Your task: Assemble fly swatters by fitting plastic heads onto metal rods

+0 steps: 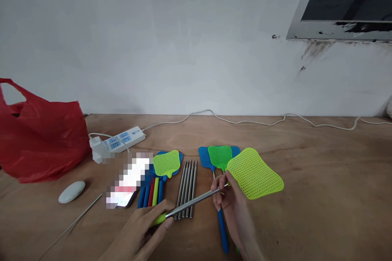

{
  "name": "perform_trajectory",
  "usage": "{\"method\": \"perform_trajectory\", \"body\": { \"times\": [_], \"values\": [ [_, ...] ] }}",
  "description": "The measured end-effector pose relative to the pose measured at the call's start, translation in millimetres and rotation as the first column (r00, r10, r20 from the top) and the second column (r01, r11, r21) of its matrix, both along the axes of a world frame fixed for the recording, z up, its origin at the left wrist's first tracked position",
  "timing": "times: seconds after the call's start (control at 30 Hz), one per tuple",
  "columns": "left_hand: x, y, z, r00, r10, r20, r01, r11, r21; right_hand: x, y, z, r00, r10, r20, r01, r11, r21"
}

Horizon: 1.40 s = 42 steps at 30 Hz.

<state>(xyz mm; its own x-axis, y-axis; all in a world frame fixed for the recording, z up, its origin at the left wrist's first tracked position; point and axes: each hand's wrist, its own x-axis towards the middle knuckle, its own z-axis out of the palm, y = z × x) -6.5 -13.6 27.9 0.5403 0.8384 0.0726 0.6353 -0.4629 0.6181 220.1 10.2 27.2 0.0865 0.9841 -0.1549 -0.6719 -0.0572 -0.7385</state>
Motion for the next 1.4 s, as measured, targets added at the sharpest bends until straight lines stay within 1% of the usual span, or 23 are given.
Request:
{"method": "perform_trajectory", "body": {
  "times": [0.07, 0.13, 0.2, 0.27, 0.37, 0.4, 0.43, 0.47, 0.5, 0.57, 0.6, 0.67, 0.77, 0.83, 0.87, 0.9, 0.93, 0.97, 1.0, 1.07, 1.27, 1.4],
  "values": [
    [-0.1, 0.6, -4.1, 0.999, 0.021, -0.036, -0.021, 1.0, 0.012, -2.1, -0.2, -1.8, 1.0, -0.006, 0.012, 0.006, 1.0, 0.009],
    [0.4, 1.0, -9.3, 0.995, 0.05, -0.086, -0.045, 0.997, 0.062, -4.4, -0.3, -2.5, 0.999, -0.006, 0.037, 0.006, 1.0, 0.014],
    [1.2, 1.0, -12.3, 0.989, 0.054, -0.138, -0.04, 0.994, 0.106, -6.6, -0.6, -1.7, 0.997, -0.001, 0.073, 0.0, 1.0, 0.012],
    [0.9, 0.9, -11.2, 0.984, 0.028, -0.176, -0.007, 0.993, 0.118, -6.8, -1.1, 0.5, 0.995, 0.003, 0.096, -0.003, 1.0, 0.001],
    [-6.0, 2.5, -4.8, 0.982, 0.011, -0.19, 0.019, 0.988, 0.153, 2.1, -1.3, 5.7, 0.998, -0.02, 0.064, 0.022, 0.999, -0.037],
    [-10.5, 3.5, -3.0, 0.983, 0.018, -0.183, 0.015, 0.984, 0.177, 8.1, -1.1, 7.9, 0.998, -0.046, 0.044, 0.048, 0.998, -0.052],
    [-16.0, 4.7, -1.9, 0.985, 0.028, -0.167, 0.007, 0.979, 0.206, 15.3, -0.8, 10.2, 0.994, -0.108, 0.022, 0.109, 0.992, -0.063],
    [-22.0, 5.8, -1.7, 0.988, 0.047, -0.15, -0.013, 0.975, 0.221, 23.1, -0.4, 12.6, 0.983, -0.184, 0.015, 0.185, 0.98, -0.072],
    [-28.2, 6.8, -2.3, 0.99, 0.036, -0.138, -0.005, 0.976, 0.217, 30.8, 0.0, 15.1, 0.963, -0.27, 0.018, 0.271, 0.96, -0.075],
    [-39.0, 8.3, -4.9, 0.994, 0.078, -0.081, -0.054, 0.963, 0.263, 43.3, 0.6, 19.4, 0.957, -0.285, 0.056, 0.289, 0.954, -0.085],
    [-43.1, 8.9, -6.1, 0.995, 0.077, -0.067, -0.055, 0.959, 0.279, 47.4, 0.8, 21.0, 0.953, -0.298, 0.057, 0.302, 0.95, -0.08],
    [-48.1, 9.8, -6.9, 0.994, 0.092, -0.059, -0.071, 0.954, 0.292, 50.4, 1.2, 22.0, 0.956, -0.289, 0.047, 0.291, 0.954, -0.076],
    [-47.7, 11.4, -2.6, 0.988, 0.118, -0.097, -0.09, 0.963, 0.253, 42.1, 0.8, 17.8, 0.963, -0.27, 0.019, 0.271, 0.96, -0.066],
    [-42.1, 11.8, 0.8, 0.985, 0.112, -0.132, -0.082, 0.973, 0.215, 27.8, -1.5, 12.7, 0.964, -0.263, 0.026, 0.264, 0.964, -0.037],
    [-37.8, 11.5, 1.4, 0.984, 0.106, -0.146, -0.075, 0.976, 0.204, 18.4, -3.4, 10.1, 0.97, -0.239, 0.048, 0.24, 0.971, -0.012],
    [-32.9, 10.8, 1.1, 0.984, 0.083, -0.158, -0.055, 0.983, 0.175, 8.3, -5.6, 7.7, 0.978, -0.189, 0.086, 0.189, 0.982, 0.0],
    [-27.5, 9.7, -0.1, 0.988, 0.062, -0.144, -0.036, 0.984, 0.175, -1.9, -8.1, 5.7, 0.985, -0.129, 0.112, 0.129, 0.992, 0.01],
    [-22.2, 8.4, -2.0, 0.987, 0.075, -0.139, -0.047, 0.981, 0.19, -11.3, -10.5, 4.2, 0.988, -0.097, 0.12, 0.097, 0.995, 0.009],
    [-17.4, 7.0, -4.3, 0.987, 0.07, -0.144, -0.043, 0.981, 0.187, -19.1, -12.7, 3.2, 0.986, -0.111, 0.121, 0.11, 0.994, 0.019],
    [-10.0, 4.4, -8.5, 0.988, 0.058, -0.143, -0.035, 0.986, 0.164, -28.6, -15.9, 2.4, 0.986, -0.084, 0.143, 0.08, 0.996, 0.033],
    [-3.3, 1.3, -11.2, 0.971, 0.044, -0.235, -0.019, 0.994, 0.106, -24.9, -20.8, -0.3, 0.987, -0.069, 0.145, 0.058, 0.995, 0.079],
    [-1.5, 0.2, -11.5, 0.961, 0.038, -0.274, -0.01, 0.995, 0.1, -24.2, -24.5, -3.5, 0.987, -0.059, 0.148, 0.043, 0.993, 0.114]
  ]
}}
